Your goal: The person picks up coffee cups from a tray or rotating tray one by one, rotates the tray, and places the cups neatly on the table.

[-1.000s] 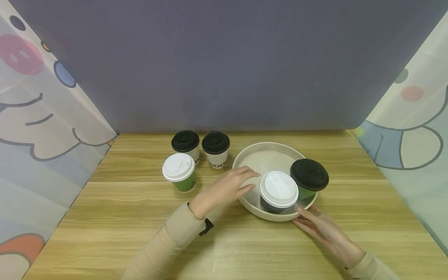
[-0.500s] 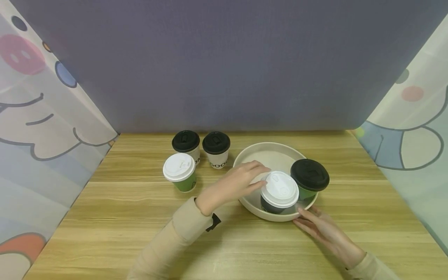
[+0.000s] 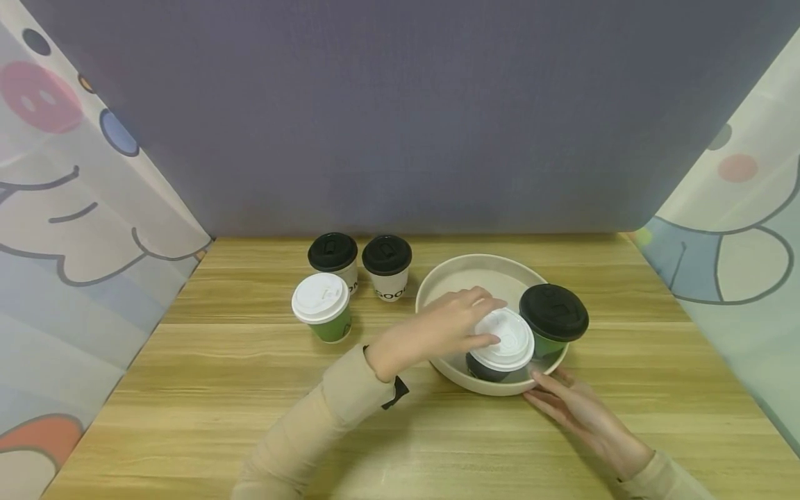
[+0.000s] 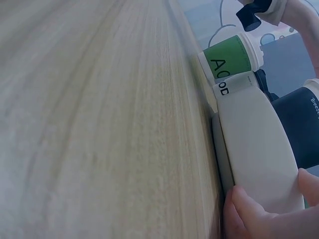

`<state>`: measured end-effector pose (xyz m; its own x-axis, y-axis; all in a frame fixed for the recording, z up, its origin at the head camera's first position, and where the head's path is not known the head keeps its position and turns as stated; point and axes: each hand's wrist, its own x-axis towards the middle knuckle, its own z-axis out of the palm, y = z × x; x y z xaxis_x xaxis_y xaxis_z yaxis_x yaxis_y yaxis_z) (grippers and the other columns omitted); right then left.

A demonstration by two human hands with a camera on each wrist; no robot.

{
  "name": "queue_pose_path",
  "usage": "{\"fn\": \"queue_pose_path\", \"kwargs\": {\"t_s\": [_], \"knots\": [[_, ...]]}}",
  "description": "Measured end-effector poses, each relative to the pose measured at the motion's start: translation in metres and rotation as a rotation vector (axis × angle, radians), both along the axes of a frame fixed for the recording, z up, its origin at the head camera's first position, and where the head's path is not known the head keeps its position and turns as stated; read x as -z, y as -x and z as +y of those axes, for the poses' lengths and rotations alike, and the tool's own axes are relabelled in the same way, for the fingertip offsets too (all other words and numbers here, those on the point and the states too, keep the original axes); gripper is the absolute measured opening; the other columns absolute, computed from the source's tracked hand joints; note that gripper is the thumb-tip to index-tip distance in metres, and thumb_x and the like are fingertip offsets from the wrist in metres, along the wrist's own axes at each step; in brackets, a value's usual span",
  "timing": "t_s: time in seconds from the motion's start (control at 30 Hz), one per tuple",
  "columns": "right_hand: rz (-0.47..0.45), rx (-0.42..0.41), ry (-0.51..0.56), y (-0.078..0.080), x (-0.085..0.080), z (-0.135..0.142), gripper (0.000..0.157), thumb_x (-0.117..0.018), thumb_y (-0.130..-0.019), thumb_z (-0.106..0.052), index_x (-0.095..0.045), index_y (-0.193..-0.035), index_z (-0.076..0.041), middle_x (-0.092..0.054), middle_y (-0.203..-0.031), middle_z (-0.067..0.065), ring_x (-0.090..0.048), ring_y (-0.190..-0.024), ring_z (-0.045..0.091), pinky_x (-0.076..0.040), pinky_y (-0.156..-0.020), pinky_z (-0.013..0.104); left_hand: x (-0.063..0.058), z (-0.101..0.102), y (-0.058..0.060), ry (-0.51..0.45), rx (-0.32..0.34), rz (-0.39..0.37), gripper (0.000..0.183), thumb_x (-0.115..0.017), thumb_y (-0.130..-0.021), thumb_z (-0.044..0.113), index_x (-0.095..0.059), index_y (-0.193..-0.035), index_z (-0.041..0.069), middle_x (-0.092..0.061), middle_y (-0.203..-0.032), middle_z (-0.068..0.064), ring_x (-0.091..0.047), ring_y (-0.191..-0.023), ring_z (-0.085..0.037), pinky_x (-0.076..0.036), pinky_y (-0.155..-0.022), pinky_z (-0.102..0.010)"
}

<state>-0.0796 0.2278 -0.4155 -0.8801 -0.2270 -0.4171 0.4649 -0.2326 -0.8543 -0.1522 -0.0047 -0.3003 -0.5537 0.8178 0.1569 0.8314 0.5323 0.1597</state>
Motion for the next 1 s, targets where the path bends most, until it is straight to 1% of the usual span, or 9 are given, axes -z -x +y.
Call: {"fn": "queue_pose_path", "kwargs": {"t_s": [0.17,0.37,0.5,0.6,0.67,0.77,0.87,1.0], "knots": [[0.010,-0.006,-0.004,0.000,0.000,0.000,0.076,-0.045,-0.093,-0.018,0.013,-0.136,0.007,-0.039,-0.115,0.011,-0.054,-0.098,0.013,-0.039,-0.093,0.028,-0.002,0.007,-0.003,0.046,-0.002,-0.022,0.053,-0.055,-0.085,0.041,-0.044,-0.129,0.013,-0.048,-0.122,-0.006,-0.049,-0.107,-0.016,-0.038,-0.091,-0.026],[0.010,-0.004,0.004,0.000,-0.002,0.000,0.076,-0.045,-0.092,-0.017,0.012,-0.136,0.006,-0.038,-0.116,0.012,-0.054,-0.097,0.013,-0.039,-0.093,0.029,0.000,0.015,-0.005,0.086,-0.012,-0.041,0.059,-0.056,-0.082,0.045,-0.041,-0.132,0.016,-0.042,-0.129,-0.009,-0.046,-0.112,-0.019,-0.035,-0.094,-0.028],[-0.002,-0.012,-0.006,0.000,-0.002,0.000,0.078,-0.045,-0.093,-0.018,0.016,-0.135,0.006,-0.034,-0.120,0.016,-0.053,-0.098,0.013,-0.038,-0.093,0.028,0.003,0.021,-0.007,0.127,-0.030,-0.050,0.063,-0.056,-0.081,0.048,-0.038,-0.134,0.019,-0.036,-0.134,-0.009,-0.040,-0.119,-0.021,-0.031,-0.098,-0.031],[-0.007,-0.020,-0.012,0.000,-0.002,0.001,0.079,-0.044,-0.093,-0.019,0.019,-0.134,0.005,-0.030,-0.123,0.018,-0.053,-0.098,0.012,-0.038,-0.093,0.028,0.003,0.025,-0.008,0.158,-0.040,-0.078,0.065,-0.055,-0.080,0.050,-0.036,-0.135,0.021,-0.031,-0.138,-0.009,-0.033,-0.124,-0.021,-0.028,-0.101,-0.034],[-0.009,-0.020,-0.009,0.000,-0.002,0.001,0.080,-0.044,-0.093,-0.018,0.020,-0.134,0.005,-0.030,-0.124,0.019,-0.053,-0.098,0.012,-0.038,-0.093,0.028,0.004,0.027,-0.009,0.179,-0.045,-0.096,0.066,-0.055,-0.080,0.051,-0.034,-0.136,0.023,-0.028,-0.139,-0.009,-0.029,-0.127,-0.021,-0.026,-0.102,-0.035],[-0.010,-0.015,-0.002,0.000,-0.003,0.001,0.079,-0.044,-0.093,-0.018,0.019,-0.134,0.006,-0.032,-0.122,0.018,-0.053,-0.098,0.012,-0.038,-0.093,0.028,0.005,0.029,-0.010,0.212,-0.054,-0.105,0.068,-0.055,-0.079,0.054,-0.033,-0.136,0.025,-0.024,-0.141,-0.008,-0.025,-0.128,-0.021,-0.024,-0.102,-0.036],[-0.013,-0.011,0.009,0.000,-0.003,0.000,0.079,-0.045,-0.092,-0.018,0.018,-0.135,0.006,-0.034,-0.120,0.017,-0.054,-0.098,0.013,-0.038,-0.093,0.028,0.006,0.030,-0.011,0.234,-0.063,-0.101,0.070,-0.056,-0.077,0.055,-0.032,-0.137,0.027,-0.023,-0.141,-0.008,-0.025,-0.128,-0.021,-0.025,-0.102,-0.036],[-0.018,-0.009,0.020,0.000,-0.004,0.000,0.080,-0.046,-0.092,-0.018,0.018,-0.135,0.005,-0.036,-0.118,0.016,-0.054,-0.098,0.013,-0.038,-0.093,0.028,0.008,0.031,-0.012,0.240,-0.068,-0.085,0.072,-0.058,-0.075,0.056,-0.033,-0.136,0.028,-0.025,-0.140,-0.008,-0.027,-0.127,-0.021,-0.028,-0.100,-0.036]]}}
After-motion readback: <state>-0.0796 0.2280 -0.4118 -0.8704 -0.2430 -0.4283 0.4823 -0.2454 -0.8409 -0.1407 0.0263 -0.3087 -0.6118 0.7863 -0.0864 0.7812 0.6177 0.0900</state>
